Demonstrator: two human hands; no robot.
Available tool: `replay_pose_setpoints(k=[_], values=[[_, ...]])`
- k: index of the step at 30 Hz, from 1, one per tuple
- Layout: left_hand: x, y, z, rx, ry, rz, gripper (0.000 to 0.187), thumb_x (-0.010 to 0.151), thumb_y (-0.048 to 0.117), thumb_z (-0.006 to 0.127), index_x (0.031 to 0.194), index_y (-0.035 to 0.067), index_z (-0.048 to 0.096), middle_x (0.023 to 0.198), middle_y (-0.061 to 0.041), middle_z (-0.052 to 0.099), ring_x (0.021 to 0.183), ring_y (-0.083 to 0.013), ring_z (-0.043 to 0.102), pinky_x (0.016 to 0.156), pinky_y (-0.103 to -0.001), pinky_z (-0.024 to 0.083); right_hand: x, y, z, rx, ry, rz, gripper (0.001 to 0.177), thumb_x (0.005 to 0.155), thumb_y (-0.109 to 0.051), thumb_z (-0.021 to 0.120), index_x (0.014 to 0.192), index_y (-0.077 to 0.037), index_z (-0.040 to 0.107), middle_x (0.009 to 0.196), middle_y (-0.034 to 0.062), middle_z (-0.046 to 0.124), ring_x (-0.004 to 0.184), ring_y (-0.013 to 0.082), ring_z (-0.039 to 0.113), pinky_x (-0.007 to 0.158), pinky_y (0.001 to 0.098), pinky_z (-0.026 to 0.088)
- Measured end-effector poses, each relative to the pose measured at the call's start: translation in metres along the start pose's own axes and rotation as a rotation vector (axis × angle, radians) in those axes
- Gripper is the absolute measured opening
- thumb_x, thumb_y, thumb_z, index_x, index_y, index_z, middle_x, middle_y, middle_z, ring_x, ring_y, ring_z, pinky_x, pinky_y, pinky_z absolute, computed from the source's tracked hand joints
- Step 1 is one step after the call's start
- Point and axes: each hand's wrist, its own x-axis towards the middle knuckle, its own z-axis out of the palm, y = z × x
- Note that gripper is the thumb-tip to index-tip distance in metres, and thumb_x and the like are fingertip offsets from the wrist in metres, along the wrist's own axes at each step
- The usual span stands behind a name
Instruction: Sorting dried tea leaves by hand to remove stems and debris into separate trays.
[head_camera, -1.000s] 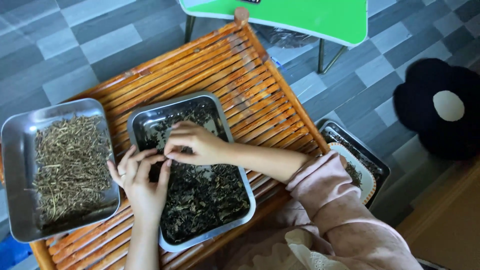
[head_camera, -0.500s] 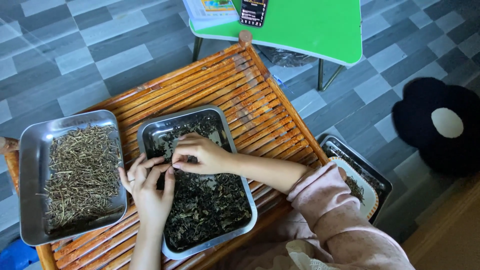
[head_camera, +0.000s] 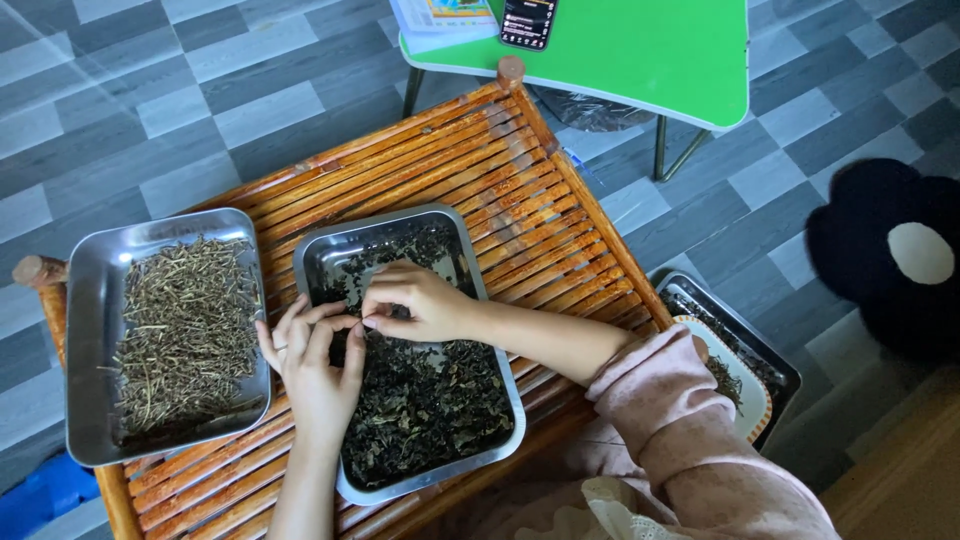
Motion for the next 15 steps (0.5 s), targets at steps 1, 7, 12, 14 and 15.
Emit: replay_pose_setpoints(k=[1,7,12,14,15], values=[[0.001,0.001,0.001,-0.002,0.027,0.0,0.008,0.091,0.015,0.077,0.091,0.018,0.07,0.113,0.001,0.067,0.134,-0.0296,0.054,0.126,-0.057,0.009,0.002,-0.003,-0.001,0.025,0.05,-0.009,0.008,0.093,-0.013,0.068,0.086,-0.012,0.065,0.07,0.0,0.058,0.069,0.0226,0.063,0.088,0.0421,0.053],[-0.001,-0.002,0.005,-0.015,-0.003,0.014,0.009,0.093,0.015,0.071,0.088,0.015,0.064,0.112,-0.001,0.067,0.133,-0.0307,0.054,0.125,-0.058,0.01,0.004,-0.008,0.0,0.023,0.038,-0.026,0.01,0.095,-0.015,0.067,0.085,-0.011,0.064,0.068,0.004,0.057,0.07,0.028,0.063,0.08,0.0439,0.054],[0.002,0.0,0.002,-0.042,-0.01,0.01,0.008,0.096,0.016,0.068,0.09,0.014,0.064,0.111,-0.003,0.067,0.132,-0.0317,0.054,0.124,-0.057,0.012,-0.005,0.01,0.01,0.057,0.026,-0.023,0.01,0.096,-0.016,0.065,0.089,-0.009,0.066,0.07,0.0075,0.059,0.072,0.0329,0.064,0.077,0.0476,0.054],[0.002,-0.002,0.001,-0.05,-0.004,-0.004,0.008,0.096,0.017,0.069,0.09,0.015,0.065,0.111,-0.002,0.068,0.132,-0.0315,0.054,0.124,-0.056,0.012,-0.006,0.012,0.013,0.074,0.022,-0.01,0.009,0.095,-0.018,0.067,0.092,-0.009,0.066,0.072,0.0089,0.06,0.073,0.0345,0.064,0.075,0.0493,0.054],[0.002,-0.003,0.001,-0.077,0.005,-0.005,0.008,0.095,0.016,0.071,0.09,0.014,0.065,0.11,-0.003,0.068,0.132,-0.0319,0.055,0.124,-0.056,0.012,-0.005,0.012,0.013,0.067,0.019,-0.02,0.009,0.096,-0.018,0.067,0.093,-0.009,0.067,0.073,0.0086,0.06,0.074,0.0339,0.065,0.079,0.0499,0.054]])
